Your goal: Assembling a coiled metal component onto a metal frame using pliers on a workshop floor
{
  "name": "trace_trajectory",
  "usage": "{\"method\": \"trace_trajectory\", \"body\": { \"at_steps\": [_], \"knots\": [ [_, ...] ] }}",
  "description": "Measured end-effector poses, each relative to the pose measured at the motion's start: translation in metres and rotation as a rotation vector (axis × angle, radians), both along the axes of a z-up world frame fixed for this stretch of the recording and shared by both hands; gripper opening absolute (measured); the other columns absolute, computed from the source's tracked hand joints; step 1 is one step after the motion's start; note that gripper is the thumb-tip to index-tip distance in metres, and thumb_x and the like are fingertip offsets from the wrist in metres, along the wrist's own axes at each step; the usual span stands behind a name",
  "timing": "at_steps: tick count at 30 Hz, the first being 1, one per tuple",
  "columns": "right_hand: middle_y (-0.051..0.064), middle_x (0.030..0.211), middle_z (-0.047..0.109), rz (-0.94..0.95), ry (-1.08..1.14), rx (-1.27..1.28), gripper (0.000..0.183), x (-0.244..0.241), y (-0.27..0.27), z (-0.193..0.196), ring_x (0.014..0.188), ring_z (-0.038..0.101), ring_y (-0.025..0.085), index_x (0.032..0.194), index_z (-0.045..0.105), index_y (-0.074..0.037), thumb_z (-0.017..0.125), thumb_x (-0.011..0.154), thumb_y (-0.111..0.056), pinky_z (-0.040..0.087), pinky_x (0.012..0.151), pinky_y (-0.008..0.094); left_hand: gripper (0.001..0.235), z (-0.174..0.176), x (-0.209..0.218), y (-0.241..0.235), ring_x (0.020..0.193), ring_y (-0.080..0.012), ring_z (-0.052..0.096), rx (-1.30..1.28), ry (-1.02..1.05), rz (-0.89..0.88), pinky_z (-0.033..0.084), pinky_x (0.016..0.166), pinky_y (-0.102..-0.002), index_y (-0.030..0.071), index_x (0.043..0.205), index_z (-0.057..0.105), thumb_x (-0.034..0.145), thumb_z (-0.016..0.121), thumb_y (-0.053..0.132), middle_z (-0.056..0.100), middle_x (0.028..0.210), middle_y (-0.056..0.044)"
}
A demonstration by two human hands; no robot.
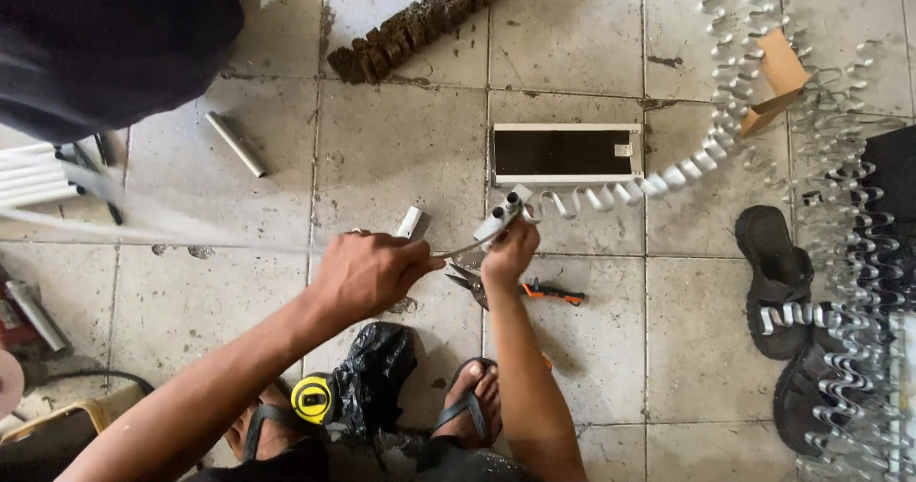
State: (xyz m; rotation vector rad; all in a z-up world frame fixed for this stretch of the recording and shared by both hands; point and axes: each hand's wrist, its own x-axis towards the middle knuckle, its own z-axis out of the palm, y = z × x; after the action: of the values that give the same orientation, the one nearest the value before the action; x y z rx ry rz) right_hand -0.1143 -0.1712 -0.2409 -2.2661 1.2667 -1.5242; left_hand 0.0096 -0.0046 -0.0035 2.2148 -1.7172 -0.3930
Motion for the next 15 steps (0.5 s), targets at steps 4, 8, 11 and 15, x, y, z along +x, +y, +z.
{"method": "trace_trajectory", "body": {
  "at_steps": [4,8,11,15],
  "knots": [
    [0.008,0.052,0.050,0.605,-0.767,1.020,0.033,-0.030,0.002,0.069,0.044,0.044,0.012,0.074,0.061,0.004,0.044,0.093,-0.017,0.040,0.043,0.026,0.040,-0.029,0.009,-0.011,0.054,-0.0172,0.065,-0.113,-0.035,-0.006,0.054,0.055,-0.029,0.021,0.068,0.054,0.100,0.045,0.044,0.058,0.055,0.002],
    [0.016,0.039,0.040,0.945,-0.692,1.523,0.028,-0.045,0.002,0.088,0.025,0.041,0.020,0.079,0.058,0.013,0.045,0.081,-0.012,0.036,0.024,0.034,0.029,-0.062,0.017,-0.028,0.069,-0.0267,0.067,-0.309,-0.084,-0.062,0.055,0.069,-0.041,0.018,0.077,0.057,0.093,0.053,0.042,0.059,0.066,-0.004],
    [0.018,0.035,0.036,1.201,-0.725,1.621,0.041,-0.053,-0.013,0.069,0.021,0.031,0.017,0.079,0.058,0.018,0.054,0.079,-0.023,0.033,0.023,0.032,0.037,-0.064,0.011,-0.044,0.070,-0.0277,0.066,-0.333,-0.035,-0.038,0.054,0.072,-0.042,0.017,0.077,0.058,0.092,0.052,0.051,0.057,0.065,-0.004],
    [0.015,0.034,0.036,1.289,-0.583,1.648,0.041,-0.057,-0.016,0.092,0.020,0.028,0.015,0.078,0.059,0.018,0.048,0.087,-0.020,0.031,0.022,0.028,0.041,-0.068,0.009,-0.058,0.071,-0.0287,0.065,-0.323,-0.029,-0.065,0.053,0.074,-0.043,0.016,0.078,0.058,0.090,0.050,0.054,0.058,0.066,-0.005]
  ]
}}
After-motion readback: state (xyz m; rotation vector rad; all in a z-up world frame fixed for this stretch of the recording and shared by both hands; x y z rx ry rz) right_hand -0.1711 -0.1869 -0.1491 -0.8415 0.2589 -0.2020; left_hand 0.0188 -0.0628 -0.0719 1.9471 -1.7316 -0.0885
